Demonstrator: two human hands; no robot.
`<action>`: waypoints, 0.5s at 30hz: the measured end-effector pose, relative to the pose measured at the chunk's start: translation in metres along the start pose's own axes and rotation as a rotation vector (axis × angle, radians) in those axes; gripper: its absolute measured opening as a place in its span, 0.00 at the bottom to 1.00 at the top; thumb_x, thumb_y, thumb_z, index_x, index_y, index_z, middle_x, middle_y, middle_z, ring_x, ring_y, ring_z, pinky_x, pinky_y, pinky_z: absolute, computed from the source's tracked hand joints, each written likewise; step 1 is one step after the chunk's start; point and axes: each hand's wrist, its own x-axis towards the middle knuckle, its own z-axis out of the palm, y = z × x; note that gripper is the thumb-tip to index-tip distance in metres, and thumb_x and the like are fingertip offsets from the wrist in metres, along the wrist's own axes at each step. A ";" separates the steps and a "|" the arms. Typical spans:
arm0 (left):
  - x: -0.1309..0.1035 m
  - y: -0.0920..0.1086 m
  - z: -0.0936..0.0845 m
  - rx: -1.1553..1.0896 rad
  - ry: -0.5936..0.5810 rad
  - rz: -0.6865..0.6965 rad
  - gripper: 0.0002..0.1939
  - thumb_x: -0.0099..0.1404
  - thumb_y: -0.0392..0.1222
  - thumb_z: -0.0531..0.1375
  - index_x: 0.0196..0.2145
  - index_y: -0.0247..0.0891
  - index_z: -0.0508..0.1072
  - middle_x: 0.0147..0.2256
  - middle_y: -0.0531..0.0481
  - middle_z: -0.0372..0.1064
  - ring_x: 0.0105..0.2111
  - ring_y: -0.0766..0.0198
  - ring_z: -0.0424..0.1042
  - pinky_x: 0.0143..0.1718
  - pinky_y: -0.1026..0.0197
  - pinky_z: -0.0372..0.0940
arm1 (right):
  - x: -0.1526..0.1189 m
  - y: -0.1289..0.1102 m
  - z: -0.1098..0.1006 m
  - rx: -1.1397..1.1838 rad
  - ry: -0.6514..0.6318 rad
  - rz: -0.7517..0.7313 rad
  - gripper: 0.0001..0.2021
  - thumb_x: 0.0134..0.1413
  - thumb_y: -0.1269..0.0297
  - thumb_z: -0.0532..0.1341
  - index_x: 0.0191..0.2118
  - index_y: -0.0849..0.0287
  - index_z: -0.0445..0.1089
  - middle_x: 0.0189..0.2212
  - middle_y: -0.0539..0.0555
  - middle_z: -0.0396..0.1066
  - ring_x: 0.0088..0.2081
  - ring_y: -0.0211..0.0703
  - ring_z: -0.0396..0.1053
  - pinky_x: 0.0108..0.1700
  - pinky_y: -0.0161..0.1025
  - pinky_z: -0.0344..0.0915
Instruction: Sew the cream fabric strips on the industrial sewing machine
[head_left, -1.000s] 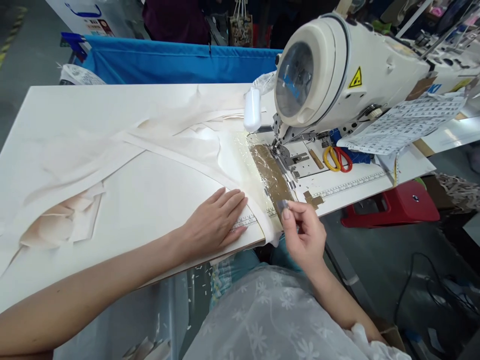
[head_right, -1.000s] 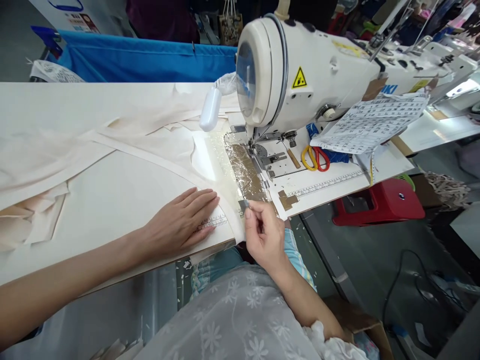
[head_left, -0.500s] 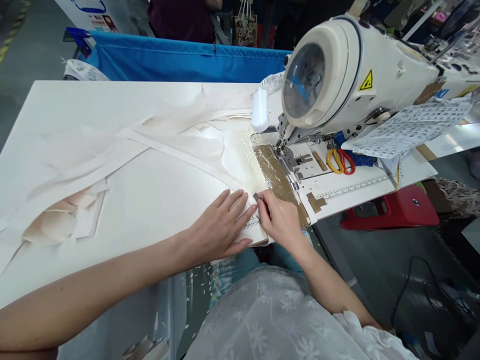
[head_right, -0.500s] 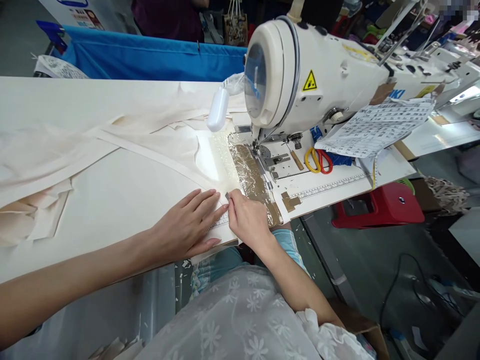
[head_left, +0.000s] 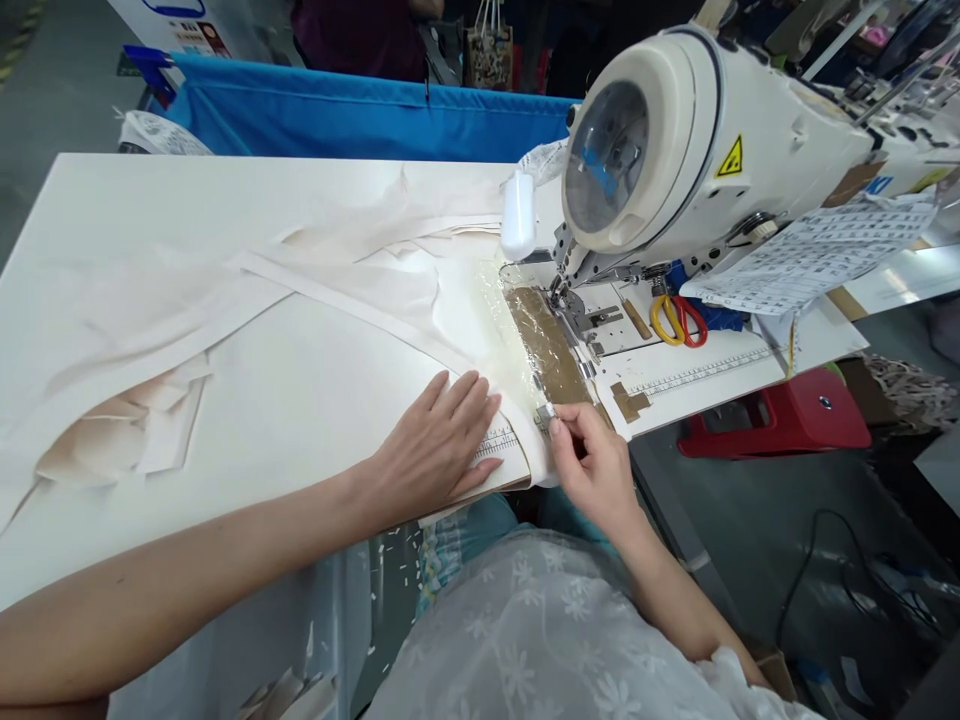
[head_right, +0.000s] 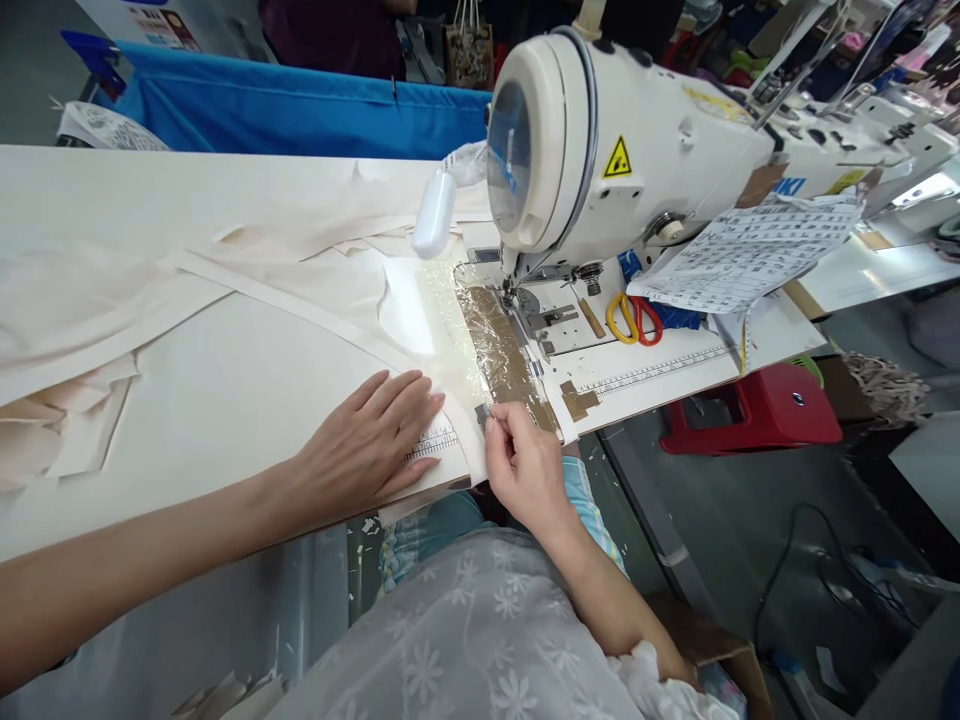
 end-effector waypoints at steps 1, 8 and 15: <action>0.001 -0.001 0.000 -0.019 0.000 -0.004 0.28 0.74 0.50 0.49 0.57 0.19 0.66 0.56 0.28 0.64 0.59 0.41 0.61 0.59 0.42 0.57 | 0.000 -0.001 0.001 0.017 0.019 0.003 0.07 0.66 0.63 0.52 0.41 0.57 0.66 0.25 0.47 0.72 0.21 0.35 0.65 0.26 0.32 0.58; -0.001 -0.002 -0.004 -0.065 -0.052 0.072 0.33 0.71 0.56 0.52 0.60 0.22 0.64 0.55 0.25 0.63 0.58 0.36 0.61 0.58 0.39 0.58 | 0.027 -0.003 0.021 -0.142 -0.028 -0.108 0.09 0.66 0.65 0.50 0.42 0.57 0.68 0.28 0.51 0.76 0.25 0.39 0.71 0.28 0.34 0.57; -0.003 0.000 -0.006 -0.029 -0.077 0.078 0.38 0.68 0.60 0.54 0.62 0.23 0.62 0.58 0.22 0.61 0.59 0.33 0.60 0.58 0.37 0.56 | 0.039 -0.006 0.026 -0.298 -0.150 -0.123 0.10 0.66 0.66 0.50 0.44 0.57 0.68 0.32 0.51 0.78 0.31 0.43 0.76 0.28 0.36 0.53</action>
